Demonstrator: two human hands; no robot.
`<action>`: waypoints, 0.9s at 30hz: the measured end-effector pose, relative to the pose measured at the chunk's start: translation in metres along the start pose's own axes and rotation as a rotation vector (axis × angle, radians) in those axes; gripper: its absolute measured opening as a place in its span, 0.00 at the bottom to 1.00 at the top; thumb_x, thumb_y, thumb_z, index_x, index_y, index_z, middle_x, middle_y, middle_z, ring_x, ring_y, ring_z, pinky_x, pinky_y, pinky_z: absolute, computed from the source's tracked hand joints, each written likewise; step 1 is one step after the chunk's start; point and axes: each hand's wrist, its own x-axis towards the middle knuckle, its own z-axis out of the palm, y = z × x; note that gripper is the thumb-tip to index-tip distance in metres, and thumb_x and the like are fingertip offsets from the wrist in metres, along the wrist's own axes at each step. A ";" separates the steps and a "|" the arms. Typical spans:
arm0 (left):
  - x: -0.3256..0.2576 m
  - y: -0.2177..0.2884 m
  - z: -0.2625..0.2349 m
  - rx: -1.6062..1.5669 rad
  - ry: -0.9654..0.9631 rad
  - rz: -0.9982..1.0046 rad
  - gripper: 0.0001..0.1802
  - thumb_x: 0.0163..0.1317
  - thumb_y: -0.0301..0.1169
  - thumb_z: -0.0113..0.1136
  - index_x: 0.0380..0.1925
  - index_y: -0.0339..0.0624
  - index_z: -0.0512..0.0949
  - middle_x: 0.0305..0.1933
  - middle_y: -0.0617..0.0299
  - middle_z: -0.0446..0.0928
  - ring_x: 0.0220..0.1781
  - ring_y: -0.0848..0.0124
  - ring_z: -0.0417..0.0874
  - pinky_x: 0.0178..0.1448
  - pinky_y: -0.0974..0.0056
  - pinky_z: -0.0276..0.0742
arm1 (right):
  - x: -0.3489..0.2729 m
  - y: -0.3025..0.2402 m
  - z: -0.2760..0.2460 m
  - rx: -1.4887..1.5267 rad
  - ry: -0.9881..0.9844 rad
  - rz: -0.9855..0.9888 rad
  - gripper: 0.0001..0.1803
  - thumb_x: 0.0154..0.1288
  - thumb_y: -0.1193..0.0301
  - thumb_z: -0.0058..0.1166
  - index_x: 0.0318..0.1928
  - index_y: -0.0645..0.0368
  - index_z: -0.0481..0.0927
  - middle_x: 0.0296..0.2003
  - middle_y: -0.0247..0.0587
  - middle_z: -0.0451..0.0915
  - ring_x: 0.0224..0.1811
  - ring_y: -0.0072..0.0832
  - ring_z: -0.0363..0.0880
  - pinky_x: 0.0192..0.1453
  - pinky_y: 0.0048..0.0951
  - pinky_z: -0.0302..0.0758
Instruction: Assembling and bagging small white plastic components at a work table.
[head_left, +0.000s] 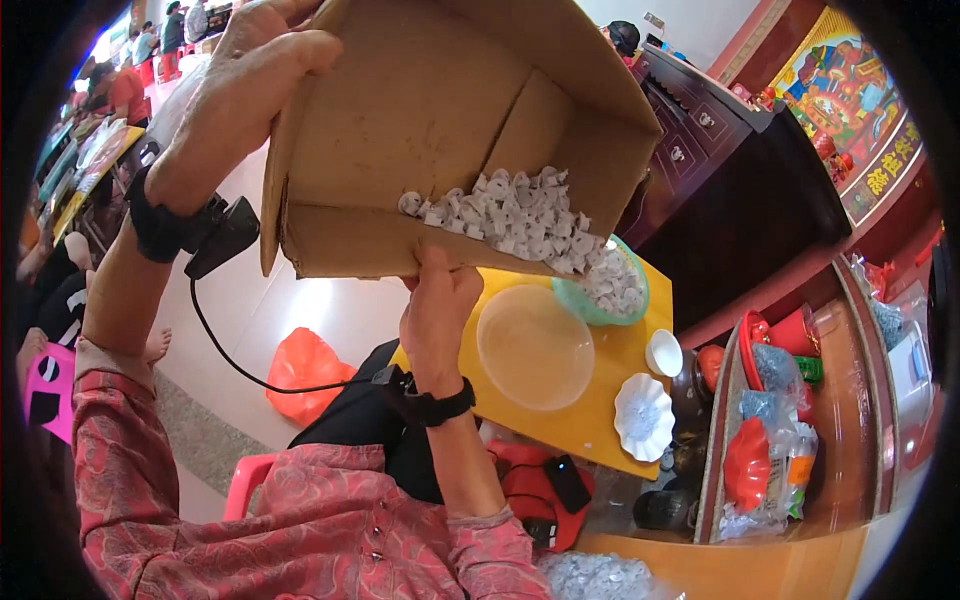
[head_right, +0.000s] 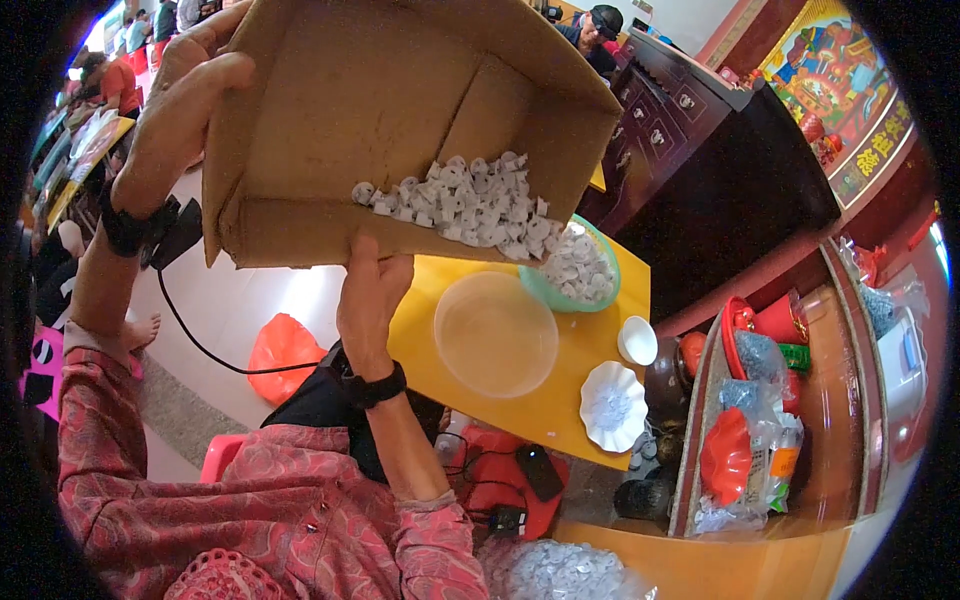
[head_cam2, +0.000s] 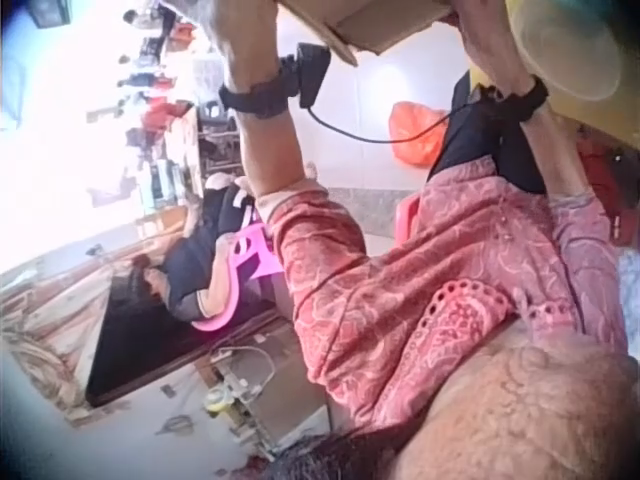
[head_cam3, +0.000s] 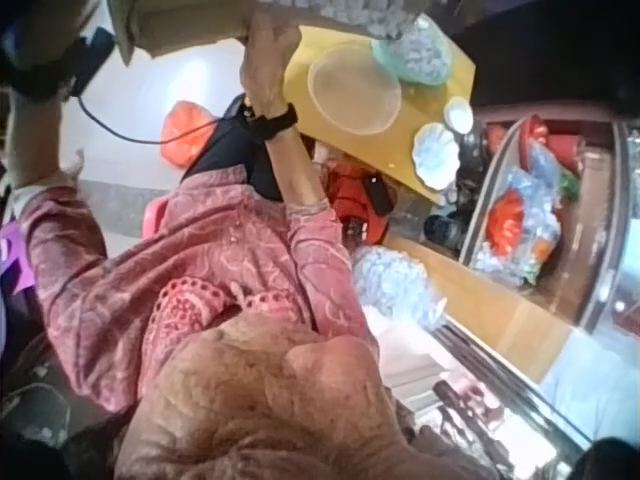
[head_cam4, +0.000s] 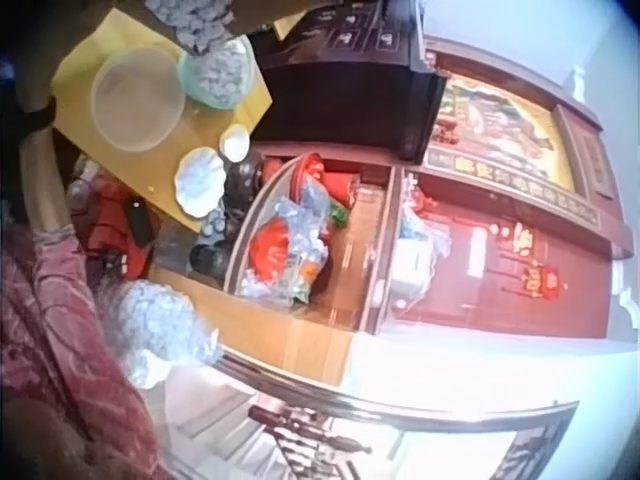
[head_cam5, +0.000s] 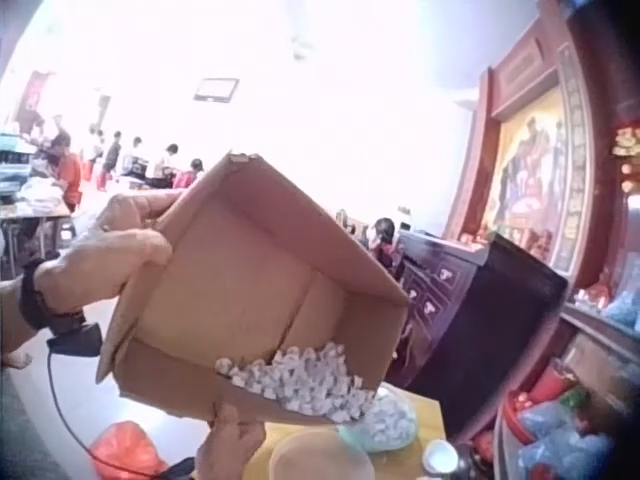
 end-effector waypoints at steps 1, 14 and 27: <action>-0.005 0.006 -0.001 -0.052 -0.075 0.032 0.33 0.51 0.21 0.48 0.62 0.28 0.65 0.52 0.51 0.77 0.53 0.70 0.78 0.55 0.69 0.77 | -0.008 0.004 0.000 0.001 -0.003 -0.001 0.09 0.61 0.76 0.52 0.26 0.68 0.75 0.31 0.40 0.77 0.32 0.22 0.76 0.41 0.29 0.80; -0.020 0.041 0.046 0.563 -0.121 0.129 0.32 0.50 0.18 0.51 0.60 0.22 0.63 0.49 0.40 0.75 0.52 0.62 0.77 0.56 0.65 0.71 | -0.049 0.011 -0.010 0.443 -0.025 -0.011 0.01 0.60 0.76 0.57 0.33 0.57 0.79 0.30 0.25 0.78 0.25 0.14 0.69 0.28 0.19 0.64; -0.022 0.063 0.098 0.661 -0.211 0.575 0.27 0.48 0.17 0.50 0.52 0.18 0.64 0.50 0.37 0.68 0.57 0.44 0.69 0.61 0.51 0.68 | -0.039 0.006 -0.027 0.642 -0.084 0.011 0.12 0.62 0.79 0.53 0.47 0.64 0.77 0.47 0.38 0.80 0.50 0.28 0.78 0.55 0.30 0.75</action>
